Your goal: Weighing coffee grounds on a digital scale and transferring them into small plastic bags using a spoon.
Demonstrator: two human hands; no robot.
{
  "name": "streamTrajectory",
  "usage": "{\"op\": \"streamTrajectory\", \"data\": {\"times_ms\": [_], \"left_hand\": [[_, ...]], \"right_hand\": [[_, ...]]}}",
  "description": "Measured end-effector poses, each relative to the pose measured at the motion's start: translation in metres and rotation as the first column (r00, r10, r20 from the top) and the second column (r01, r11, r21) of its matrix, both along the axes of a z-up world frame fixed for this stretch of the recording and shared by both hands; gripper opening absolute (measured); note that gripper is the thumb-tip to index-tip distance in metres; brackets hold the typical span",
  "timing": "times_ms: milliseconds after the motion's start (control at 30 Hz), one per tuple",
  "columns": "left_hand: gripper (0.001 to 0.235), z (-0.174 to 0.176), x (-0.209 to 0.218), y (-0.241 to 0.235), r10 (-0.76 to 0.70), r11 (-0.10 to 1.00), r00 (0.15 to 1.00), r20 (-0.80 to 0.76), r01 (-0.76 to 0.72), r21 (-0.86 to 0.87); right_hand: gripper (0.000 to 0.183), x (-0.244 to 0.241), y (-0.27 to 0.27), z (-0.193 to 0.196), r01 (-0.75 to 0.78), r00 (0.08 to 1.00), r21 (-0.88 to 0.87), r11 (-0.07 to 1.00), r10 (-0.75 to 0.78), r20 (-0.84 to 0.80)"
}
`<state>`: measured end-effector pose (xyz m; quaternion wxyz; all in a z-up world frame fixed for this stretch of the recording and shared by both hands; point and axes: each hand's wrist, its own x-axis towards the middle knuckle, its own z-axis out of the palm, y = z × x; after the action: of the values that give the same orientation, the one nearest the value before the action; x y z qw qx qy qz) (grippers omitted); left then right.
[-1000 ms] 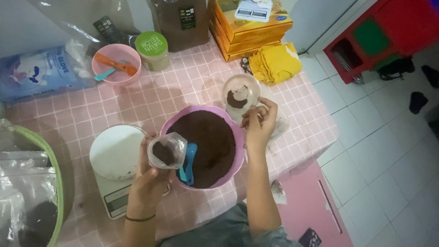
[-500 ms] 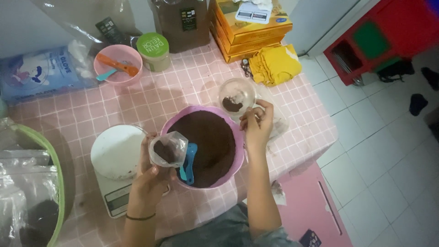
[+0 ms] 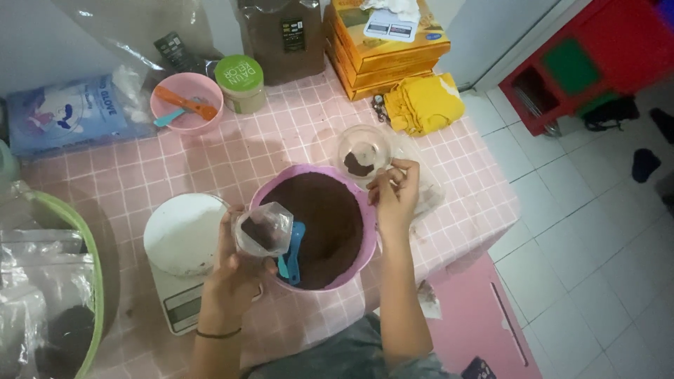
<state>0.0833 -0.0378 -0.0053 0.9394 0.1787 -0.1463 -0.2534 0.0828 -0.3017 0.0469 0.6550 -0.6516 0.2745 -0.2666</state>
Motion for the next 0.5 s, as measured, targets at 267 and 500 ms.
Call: {"op": "streamTrajectory", "data": {"times_ms": [267, 500], "left_hand": [[0.077, 0.003, -0.009, -0.007, 0.186, 0.951, 0.982, 0.03, -0.187, 0.246], [0.08, 0.046, -0.014, -0.037, 0.176, 0.879, 0.978, 0.112, -0.208, 0.429]], "right_hand": [[0.013, -0.004, -0.003, 0.001, -0.004, 0.997, -0.012, 1.0, 0.005, 0.08], [0.022, -0.034, 0.04, 0.047, -0.064, 0.948, -0.257, 0.964, 0.139, 0.285]]}}
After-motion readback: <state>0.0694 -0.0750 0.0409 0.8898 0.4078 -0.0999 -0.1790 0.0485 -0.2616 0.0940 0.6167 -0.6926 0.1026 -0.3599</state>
